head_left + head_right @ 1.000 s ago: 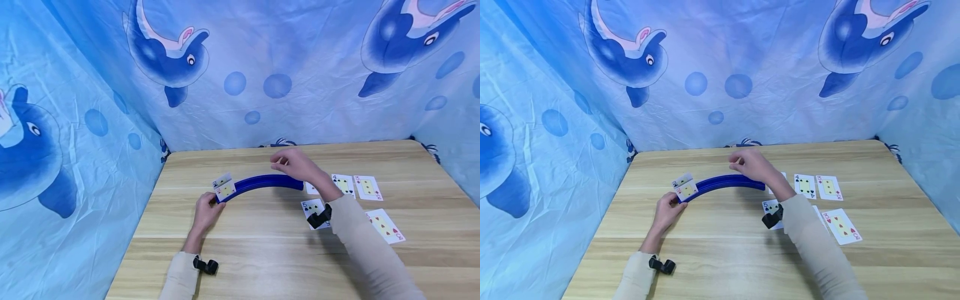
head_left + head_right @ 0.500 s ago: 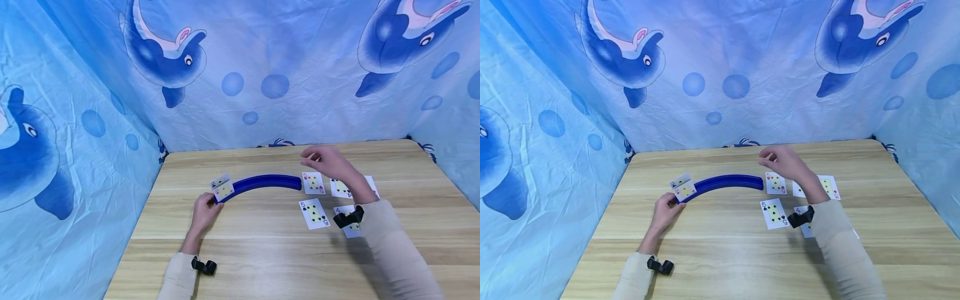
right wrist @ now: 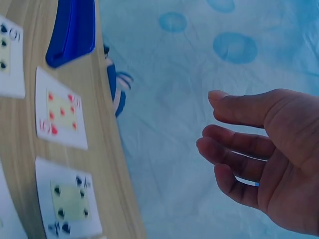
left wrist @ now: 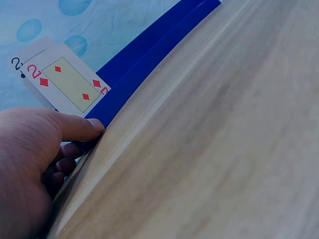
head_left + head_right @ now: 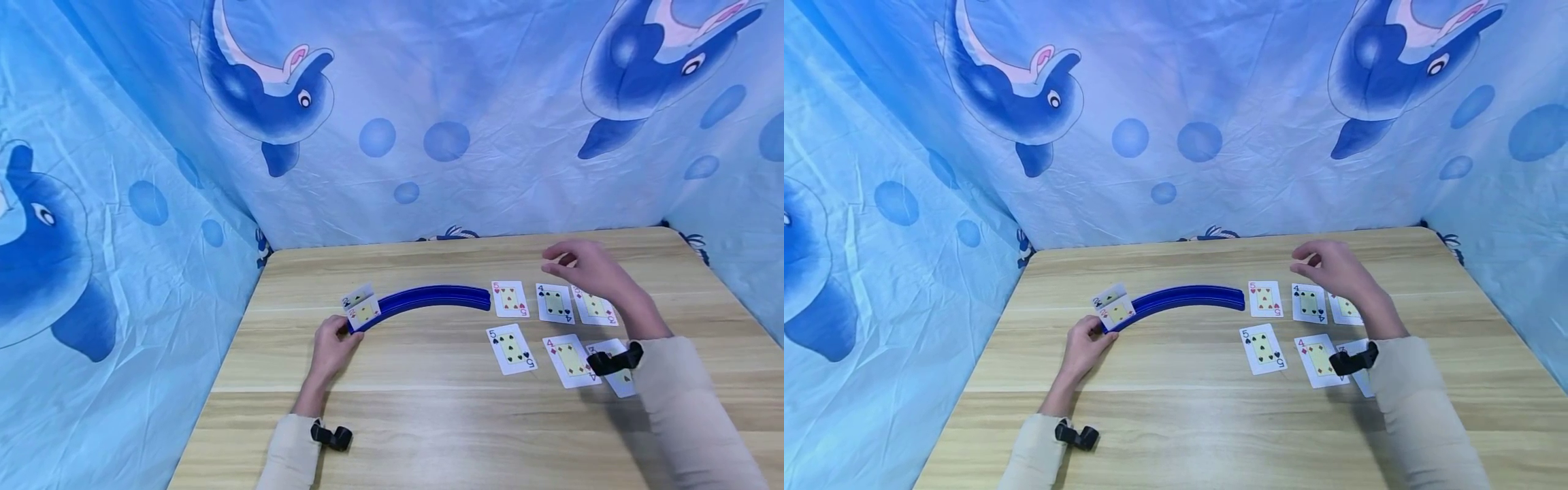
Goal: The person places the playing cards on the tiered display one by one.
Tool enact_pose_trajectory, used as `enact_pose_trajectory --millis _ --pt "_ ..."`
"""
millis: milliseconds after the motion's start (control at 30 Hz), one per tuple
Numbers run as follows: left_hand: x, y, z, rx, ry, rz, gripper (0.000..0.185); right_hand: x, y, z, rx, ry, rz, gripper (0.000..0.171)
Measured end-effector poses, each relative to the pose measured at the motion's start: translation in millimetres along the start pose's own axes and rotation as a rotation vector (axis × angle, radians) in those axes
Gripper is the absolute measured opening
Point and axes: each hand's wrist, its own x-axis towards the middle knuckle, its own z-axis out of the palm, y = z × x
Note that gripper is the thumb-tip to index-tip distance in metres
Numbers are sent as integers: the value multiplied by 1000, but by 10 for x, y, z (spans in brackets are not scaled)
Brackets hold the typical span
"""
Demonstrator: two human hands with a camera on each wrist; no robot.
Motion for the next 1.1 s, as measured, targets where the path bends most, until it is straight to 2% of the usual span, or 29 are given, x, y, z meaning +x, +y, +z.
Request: enact_pose_trajectory --millis 300,500,800,1100 --pt "-2 -4 8 -8 -6 -1 37 -111 309 -57 -32 -13 71 37" --pt "-8 7 1 -8 7 17 34 -165 442 -43 -59 0 63 34" --pt "4 0 4 -2 8 31 33 -222 672 -4 -60 -54 122 40" --pt "9 -16 8 10 19 41 33 -274 884 103 -80 -147 231 51"
